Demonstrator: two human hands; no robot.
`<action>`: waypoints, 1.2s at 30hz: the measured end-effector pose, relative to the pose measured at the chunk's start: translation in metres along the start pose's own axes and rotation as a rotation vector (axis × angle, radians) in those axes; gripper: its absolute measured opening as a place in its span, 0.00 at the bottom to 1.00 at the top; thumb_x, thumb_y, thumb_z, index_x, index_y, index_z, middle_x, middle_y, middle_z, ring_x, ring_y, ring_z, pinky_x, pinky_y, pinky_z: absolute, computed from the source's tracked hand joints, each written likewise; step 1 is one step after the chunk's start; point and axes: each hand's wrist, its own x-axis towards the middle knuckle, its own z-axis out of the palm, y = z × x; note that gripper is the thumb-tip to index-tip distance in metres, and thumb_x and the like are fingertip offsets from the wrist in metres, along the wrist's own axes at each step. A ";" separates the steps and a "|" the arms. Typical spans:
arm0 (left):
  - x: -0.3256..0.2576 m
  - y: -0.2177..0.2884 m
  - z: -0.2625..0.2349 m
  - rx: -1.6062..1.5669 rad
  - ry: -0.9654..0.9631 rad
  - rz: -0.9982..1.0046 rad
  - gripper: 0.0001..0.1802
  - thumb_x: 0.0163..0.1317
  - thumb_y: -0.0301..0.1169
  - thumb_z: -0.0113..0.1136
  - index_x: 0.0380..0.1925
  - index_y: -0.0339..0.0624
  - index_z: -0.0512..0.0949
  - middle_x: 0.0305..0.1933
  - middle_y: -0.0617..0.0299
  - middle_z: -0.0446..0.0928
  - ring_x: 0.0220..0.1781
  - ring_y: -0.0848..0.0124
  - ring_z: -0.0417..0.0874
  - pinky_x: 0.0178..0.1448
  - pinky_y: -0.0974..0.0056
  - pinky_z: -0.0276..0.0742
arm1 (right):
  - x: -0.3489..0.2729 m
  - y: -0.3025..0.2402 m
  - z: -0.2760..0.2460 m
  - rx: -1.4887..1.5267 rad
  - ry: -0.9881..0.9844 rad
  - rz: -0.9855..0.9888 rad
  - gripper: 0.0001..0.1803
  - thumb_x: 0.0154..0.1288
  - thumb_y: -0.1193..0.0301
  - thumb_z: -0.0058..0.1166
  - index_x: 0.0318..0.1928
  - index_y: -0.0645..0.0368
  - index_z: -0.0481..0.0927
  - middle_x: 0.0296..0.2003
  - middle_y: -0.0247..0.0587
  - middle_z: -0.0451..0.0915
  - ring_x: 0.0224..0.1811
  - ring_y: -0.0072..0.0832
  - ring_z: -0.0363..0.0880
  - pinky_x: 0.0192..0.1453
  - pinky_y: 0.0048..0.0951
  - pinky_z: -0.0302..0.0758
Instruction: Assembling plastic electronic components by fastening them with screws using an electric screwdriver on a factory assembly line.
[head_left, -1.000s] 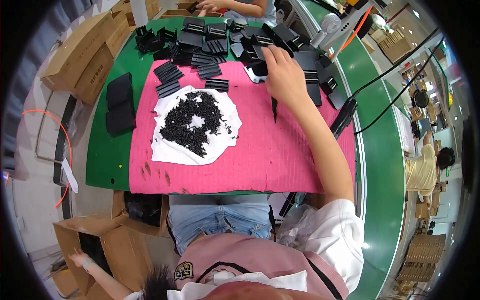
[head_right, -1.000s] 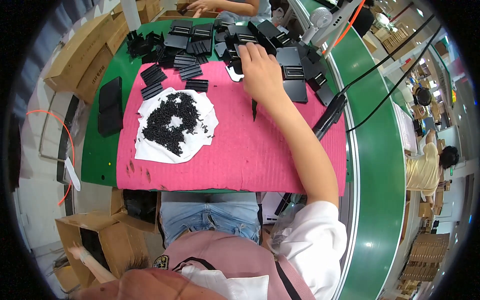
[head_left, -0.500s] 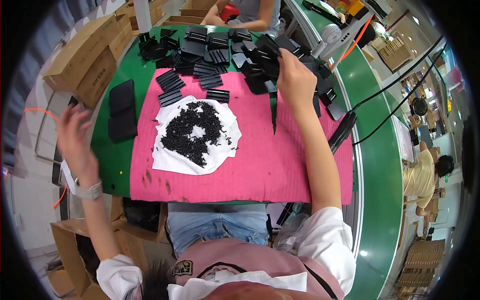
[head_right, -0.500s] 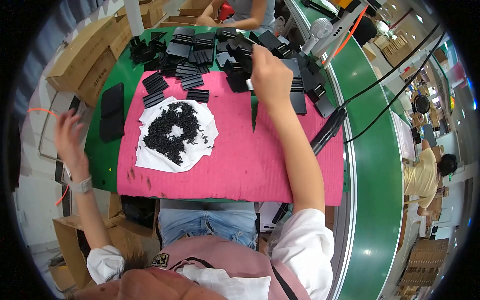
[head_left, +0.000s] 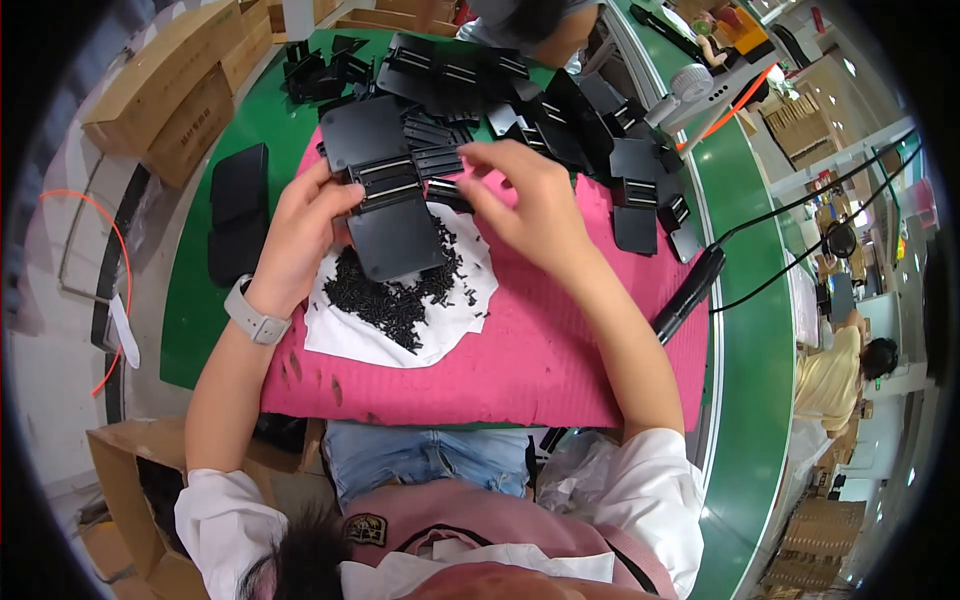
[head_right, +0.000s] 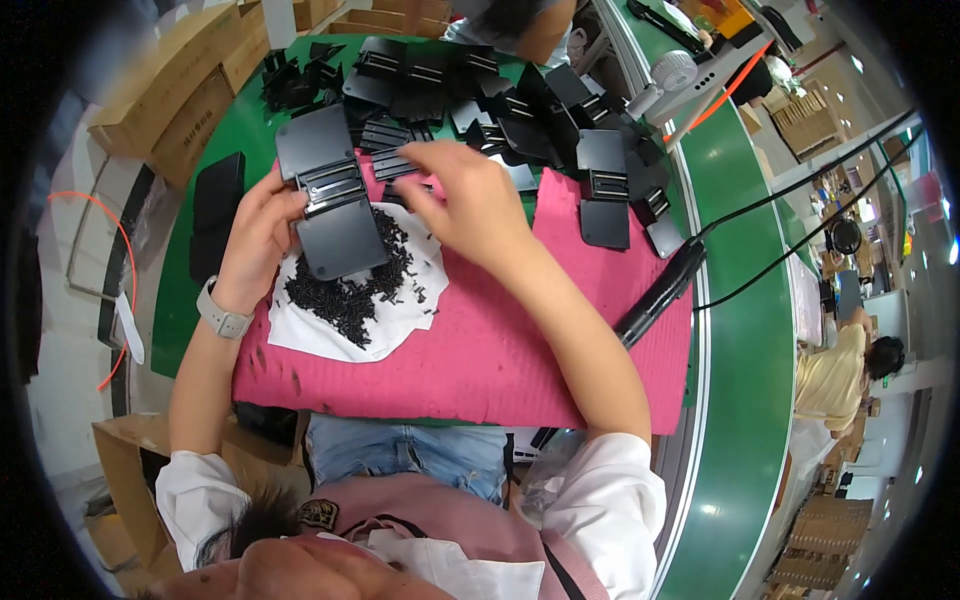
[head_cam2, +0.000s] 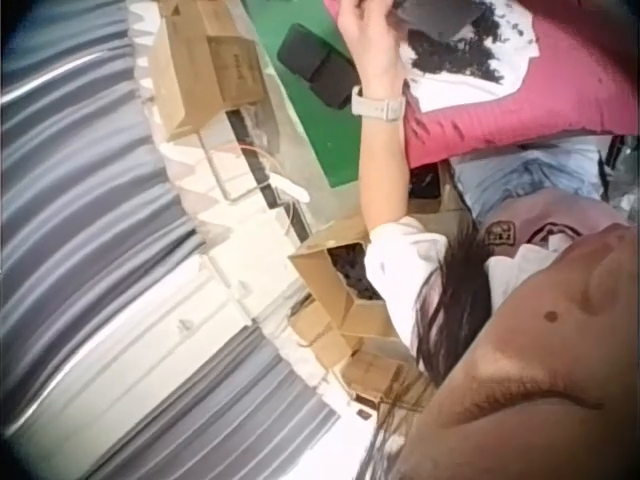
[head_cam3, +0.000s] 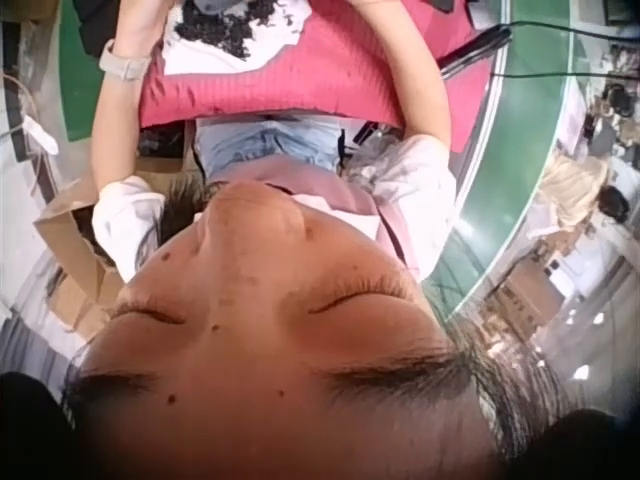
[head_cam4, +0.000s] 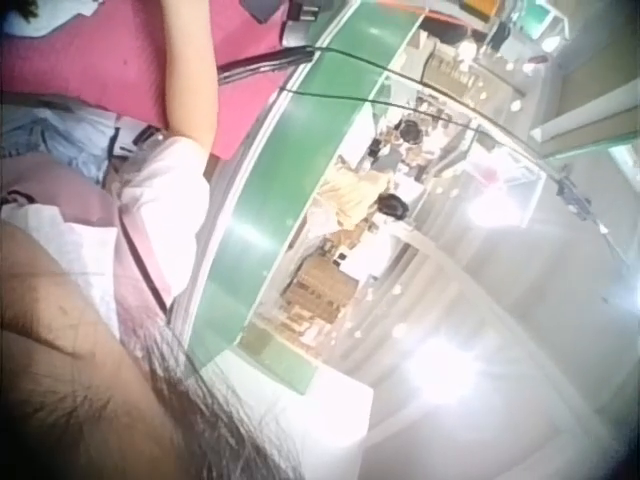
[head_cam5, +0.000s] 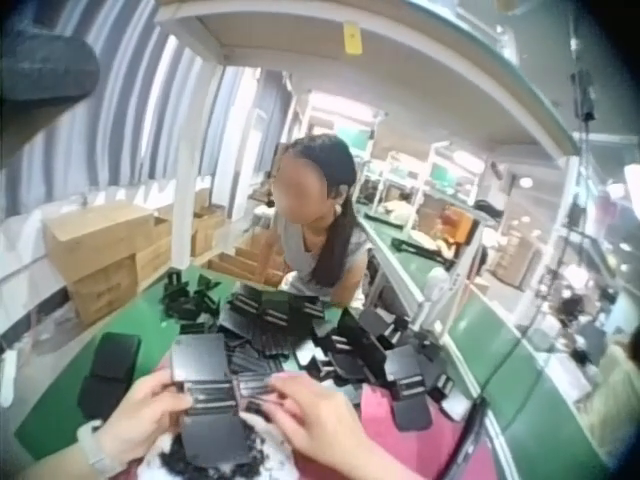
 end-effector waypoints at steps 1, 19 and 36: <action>-0.002 0.001 0.003 -0.042 0.025 0.034 0.16 0.63 0.29 0.51 0.50 0.38 0.73 0.43 0.65 0.77 0.44 0.77 0.78 0.44 0.70 0.75 | 0.002 0.009 0.004 -0.159 -0.028 -0.012 0.16 0.53 0.66 0.62 0.40 0.62 0.81 0.38 0.44 0.79 0.39 0.40 0.79 0.43 0.38 0.77; -0.011 0.004 0.011 -0.156 -0.006 -0.060 0.15 0.61 0.26 0.53 0.48 0.36 0.74 0.42 0.65 0.78 0.41 0.78 0.79 0.46 0.72 0.76 | 0.003 -0.009 -0.004 0.287 0.056 0.235 0.10 0.46 0.79 0.65 0.30 0.63 0.77 0.32 0.39 0.82 0.31 0.24 0.81 0.35 0.22 0.77; -0.010 0.000 0.014 -0.172 -0.052 -0.049 0.16 0.60 0.24 0.55 0.49 0.33 0.73 0.42 0.62 0.79 0.42 0.78 0.79 0.47 0.72 0.76 | -0.001 -0.023 -0.007 0.313 -0.209 0.001 0.14 0.44 0.75 0.70 0.32 0.62 0.79 0.44 0.42 0.80 0.36 0.27 0.79 0.34 0.22 0.76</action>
